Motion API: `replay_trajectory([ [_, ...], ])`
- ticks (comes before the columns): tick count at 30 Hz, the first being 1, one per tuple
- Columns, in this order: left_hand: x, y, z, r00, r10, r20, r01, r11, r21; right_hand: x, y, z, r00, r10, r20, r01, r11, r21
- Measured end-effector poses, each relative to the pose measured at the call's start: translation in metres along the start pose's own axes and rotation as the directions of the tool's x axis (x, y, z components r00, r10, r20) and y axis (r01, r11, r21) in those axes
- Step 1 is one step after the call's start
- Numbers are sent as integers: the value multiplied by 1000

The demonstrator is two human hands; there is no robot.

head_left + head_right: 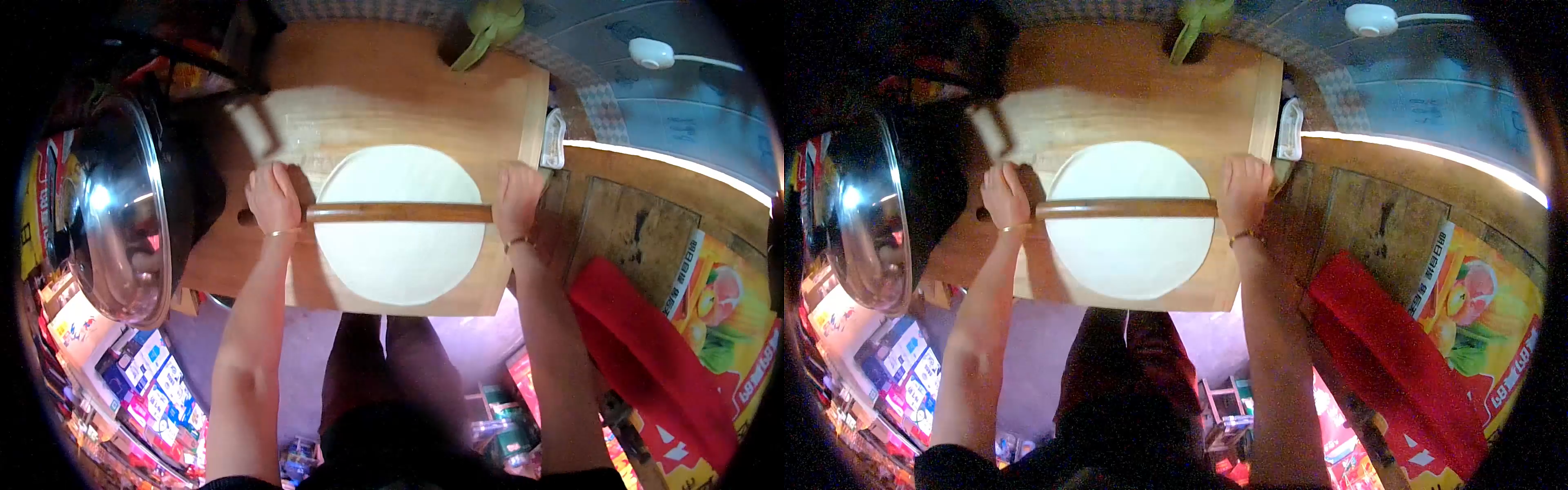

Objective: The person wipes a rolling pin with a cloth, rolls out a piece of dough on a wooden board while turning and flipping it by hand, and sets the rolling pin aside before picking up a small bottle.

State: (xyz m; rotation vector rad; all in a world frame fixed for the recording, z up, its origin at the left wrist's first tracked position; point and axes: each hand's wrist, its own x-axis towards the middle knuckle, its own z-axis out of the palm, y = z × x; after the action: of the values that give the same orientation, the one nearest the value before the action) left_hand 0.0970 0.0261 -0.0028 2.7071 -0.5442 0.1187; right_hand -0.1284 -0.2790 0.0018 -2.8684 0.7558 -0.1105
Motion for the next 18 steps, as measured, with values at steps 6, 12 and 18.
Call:
replay_trajectory([
  [6,-96,-25,-1,994,94,-62,-78,972,223,-100,-19,20,940,167,-297,-173,985,6],
  [12,46,-11,16,994,100,-50,-101,994,-27,-42,2,24,986,95,-139,-120,977,-179],
  [18,-59,-45,29,994,87,-59,-84,995,53,-52,-6,25,961,120,-248,-171,966,-193],
])
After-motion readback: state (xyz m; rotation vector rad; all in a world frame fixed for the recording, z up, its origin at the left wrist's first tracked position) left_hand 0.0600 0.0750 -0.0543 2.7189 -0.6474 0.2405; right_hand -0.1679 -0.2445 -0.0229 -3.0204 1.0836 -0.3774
